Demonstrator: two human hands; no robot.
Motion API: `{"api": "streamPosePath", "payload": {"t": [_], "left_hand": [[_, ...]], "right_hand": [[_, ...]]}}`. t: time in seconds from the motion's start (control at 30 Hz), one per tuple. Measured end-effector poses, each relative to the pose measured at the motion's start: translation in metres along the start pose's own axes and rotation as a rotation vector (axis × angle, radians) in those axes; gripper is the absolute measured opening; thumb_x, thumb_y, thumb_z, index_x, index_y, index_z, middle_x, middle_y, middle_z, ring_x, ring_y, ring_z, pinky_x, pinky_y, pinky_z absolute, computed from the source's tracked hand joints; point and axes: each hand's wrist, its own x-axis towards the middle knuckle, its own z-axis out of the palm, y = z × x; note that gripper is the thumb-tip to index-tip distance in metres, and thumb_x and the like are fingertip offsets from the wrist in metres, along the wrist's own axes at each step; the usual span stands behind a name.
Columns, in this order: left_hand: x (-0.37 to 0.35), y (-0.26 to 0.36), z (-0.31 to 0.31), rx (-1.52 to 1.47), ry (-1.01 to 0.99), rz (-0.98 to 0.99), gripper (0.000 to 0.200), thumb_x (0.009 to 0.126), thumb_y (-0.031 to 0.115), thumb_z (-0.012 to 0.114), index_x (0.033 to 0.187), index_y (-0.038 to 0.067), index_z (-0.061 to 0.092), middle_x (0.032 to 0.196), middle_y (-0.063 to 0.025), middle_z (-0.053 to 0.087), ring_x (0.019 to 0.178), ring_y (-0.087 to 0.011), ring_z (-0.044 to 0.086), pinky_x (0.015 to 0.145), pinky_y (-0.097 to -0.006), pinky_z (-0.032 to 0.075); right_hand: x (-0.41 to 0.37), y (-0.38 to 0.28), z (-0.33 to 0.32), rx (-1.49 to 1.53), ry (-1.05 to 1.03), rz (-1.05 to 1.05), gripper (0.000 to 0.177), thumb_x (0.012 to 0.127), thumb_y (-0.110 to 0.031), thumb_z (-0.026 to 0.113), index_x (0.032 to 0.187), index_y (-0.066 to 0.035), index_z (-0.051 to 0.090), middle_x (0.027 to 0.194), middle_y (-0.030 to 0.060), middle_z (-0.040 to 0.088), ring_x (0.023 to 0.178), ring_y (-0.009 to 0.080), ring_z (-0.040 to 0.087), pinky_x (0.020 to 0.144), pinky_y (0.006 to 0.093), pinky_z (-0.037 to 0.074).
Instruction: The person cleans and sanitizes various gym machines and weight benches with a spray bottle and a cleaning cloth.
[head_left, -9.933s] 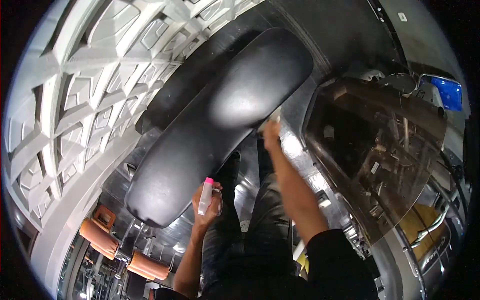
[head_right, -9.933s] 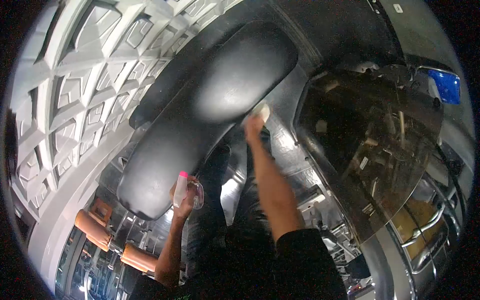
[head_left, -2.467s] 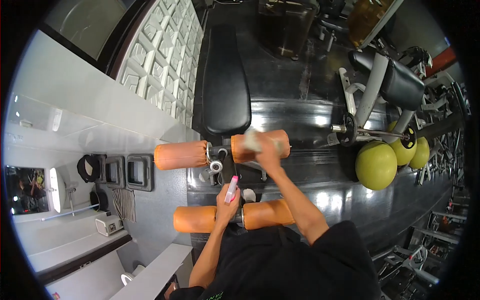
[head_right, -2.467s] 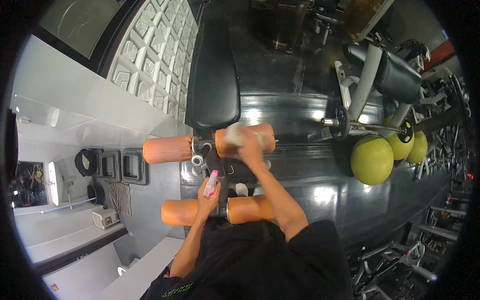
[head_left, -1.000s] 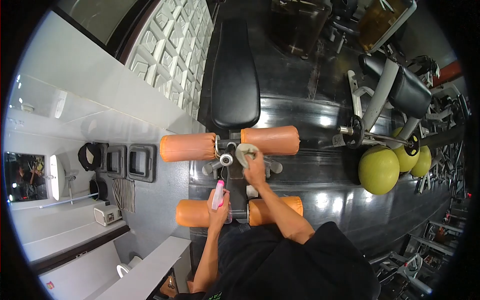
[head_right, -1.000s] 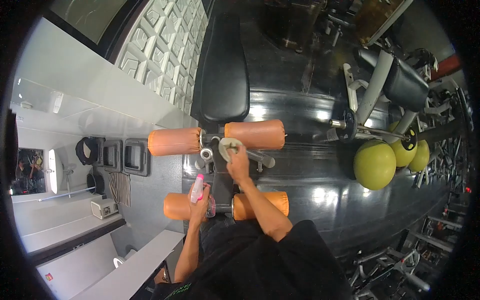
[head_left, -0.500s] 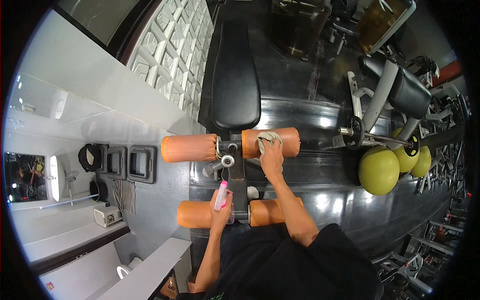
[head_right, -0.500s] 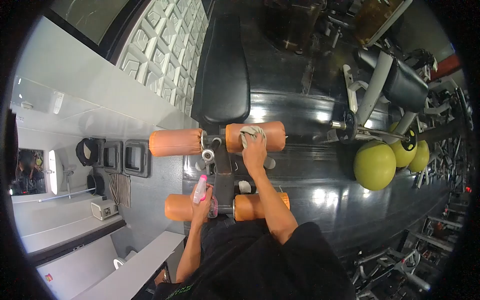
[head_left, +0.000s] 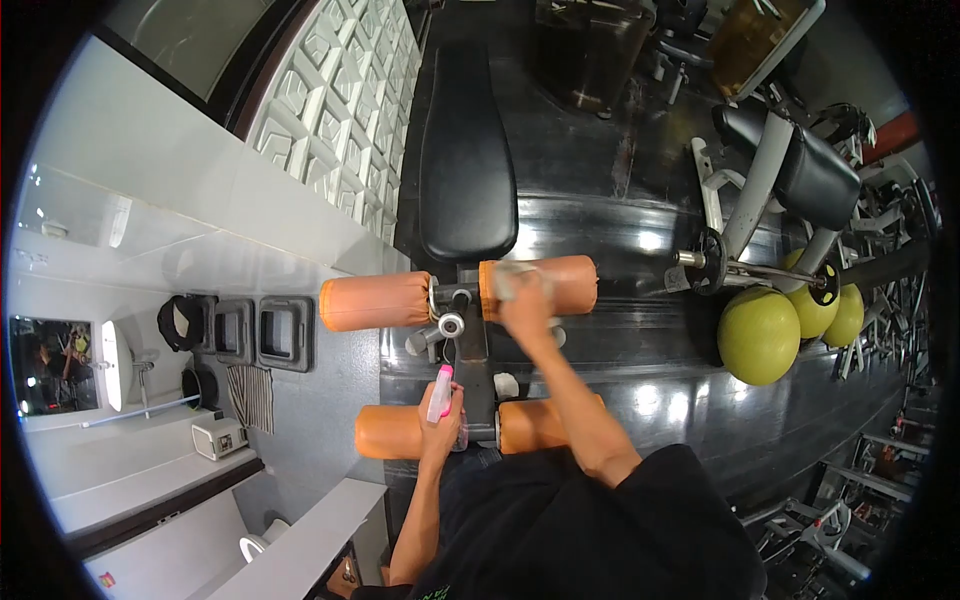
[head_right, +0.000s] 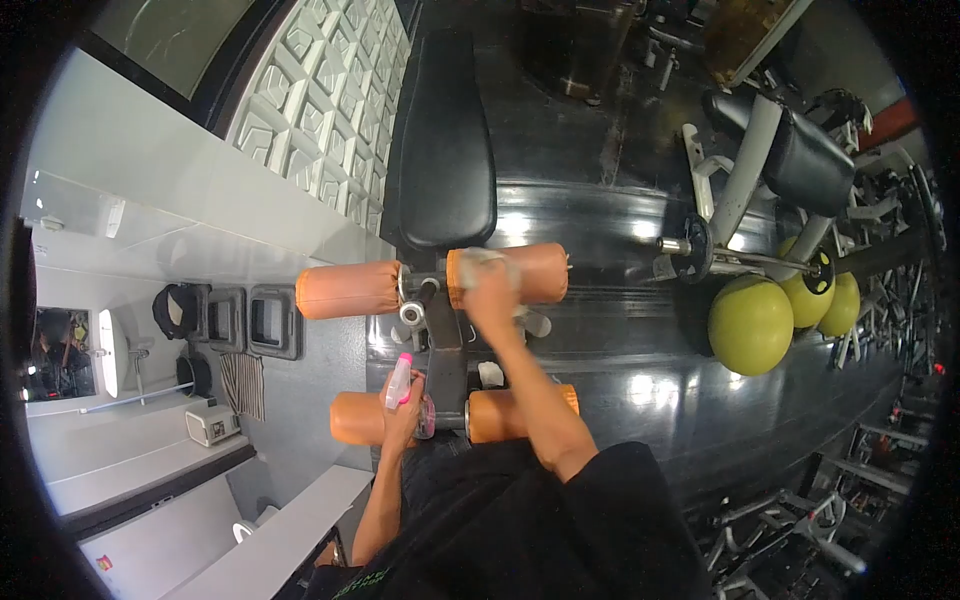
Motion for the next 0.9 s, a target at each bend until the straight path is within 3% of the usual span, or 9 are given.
{"api": "streamPosePath", "payload": {"t": [0.07, 0.17, 0.23, 0.3, 0.33, 0.4, 0.5, 0.57, 0.9], "left_hand": [[-0.001, 0.0, 0.001, -0.005, 0.015, -0.028, 0.009, 0.089, 0.008, 0.061, 0.096, 0.004, 0.057, 0.079, -0.001, 0.059, 0.06, -0.0058, 0.053, 0.054, -0.0212, 0.044], [-0.002, 0.003, 0.002, 0.017, 0.009, 0.016, 0.008, 0.089, 0.008, 0.061, 0.095, 0.004, 0.057, 0.079, -0.0007, 0.059, 0.06, -0.0061, 0.053, 0.054, -0.0213, 0.044], [-0.002, 0.0, 0.001, -0.005, 0.008, 0.008, 0.007, 0.089, 0.007, 0.061, 0.095, 0.004, 0.058, 0.077, -0.0005, 0.058, 0.06, -0.0061, 0.053, 0.054, -0.0213, 0.044], [-0.002, -0.001, 0.001, -0.027, 0.009, 0.002, 0.007, 0.089, 0.007, 0.06, 0.094, 0.004, 0.058, 0.076, -0.0003, 0.058, 0.06, -0.0062, 0.053, 0.054, -0.0213, 0.044], [-0.002, -0.002, 0.001, -0.017, 0.021, -0.006, 0.007, 0.089, 0.007, 0.06, 0.093, 0.004, 0.058, 0.075, -0.0001, 0.057, 0.06, -0.0061, 0.053, 0.054, -0.0213, 0.043], [-0.002, -0.002, 0.0, -0.002, 0.032, -0.014, 0.006, 0.089, 0.008, 0.061, 0.093, 0.004, 0.058, 0.074, 0.0, 0.057, 0.06, -0.006, 0.053, 0.054, -0.0213, 0.043], [-0.002, -0.002, 0.002, -0.024, 0.023, -0.006, 0.006, 0.089, 0.007, 0.061, 0.093, 0.004, 0.058, 0.074, -0.0002, 0.057, 0.06, -0.0059, 0.053, 0.054, -0.0214, 0.043], [-0.003, 0.0, 0.002, 0.013, 0.025, 0.0, 0.007, 0.089, 0.008, 0.061, 0.094, 0.003, 0.058, 0.074, -0.0007, 0.057, 0.06, -0.0061, 0.053, 0.054, -0.0215, 0.043], [0.004, 0.002, 0.006, 0.044, -0.018, 0.0, 0.008, 0.089, 0.008, 0.061, 0.094, 0.003, 0.058, 0.077, -0.0012, 0.058, 0.06, -0.0063, 0.053, 0.055, -0.0215, 0.044]], "right_hand": [[-0.018, -0.042, 0.013, 0.265, -0.309, -0.023, 0.05, 0.07, -0.006, 0.063, 0.119, -0.007, 0.058, 0.12, 0.021, 0.046, 0.111, 0.0403, 0.049, 0.092, 0.0492, 0.044], [-0.009, -0.028, 0.018, 0.44, -0.391, 0.129, 0.051, 0.069, -0.005, 0.062, 0.12, -0.005, 0.058, 0.117, 0.0206, 0.049, 0.105, 0.0396, 0.052, 0.089, 0.0481, 0.045], [0.002, 0.011, 0.005, 0.372, -0.214, 0.073, 0.049, 0.068, -0.005, 0.063, 0.117, -0.005, 0.059, 0.111, 0.0191, 0.052, 0.099, 0.0386, 0.055, 0.085, 0.0472, 0.046], [0.023, 0.022, -0.057, 0.031, 0.031, 0.172, 0.044, 0.069, -0.004, 0.061, 0.113, -0.006, 0.06, 0.108, 0.0175, 0.052, 0.1, 0.036, 0.053, 0.083, 0.0453, 0.046], [0.028, 0.042, -0.059, 0.129, 0.164, 0.284, 0.042, 0.071, -0.004, 0.061, 0.113, -0.007, 0.06, 0.112, 0.0168, 0.05, 0.101, 0.0352, 0.052, 0.082, 0.0451, 0.046], [0.039, 0.059, -0.069, -0.014, 0.137, 0.487, 0.033, 0.078, -0.009, 0.057, 0.111, -0.008, 0.061, 0.115, 0.0162, 0.049, 0.104, 0.0345, 0.052, 0.082, 0.0453, 0.047], [0.03, 0.049, -0.035, -0.196, -0.071, 0.22, 0.027, 0.078, -0.017, 0.061, 0.104, -0.01, 0.065, 0.118, 0.0174, 0.051, 0.105, 0.0356, 0.053, 0.082, 0.0483, 0.047], [0.024, 0.025, -0.01, -0.196, -0.025, 0.036, 0.029, 0.08, -0.014, 0.059, 0.109, -0.012, 0.064, 0.107, 0.0173, 0.052, 0.098, 0.0388, 0.054, 0.077, 0.048, 0.05], [-0.028, 0.013, -0.05, 0.196, -0.406, 0.147, 0.044, 0.074, -0.009, 0.058, 0.118, -0.011, 0.059, 0.112, 0.0165, 0.051, 0.098, 0.0375, 0.057, 0.083, 0.0471, 0.049]]}}
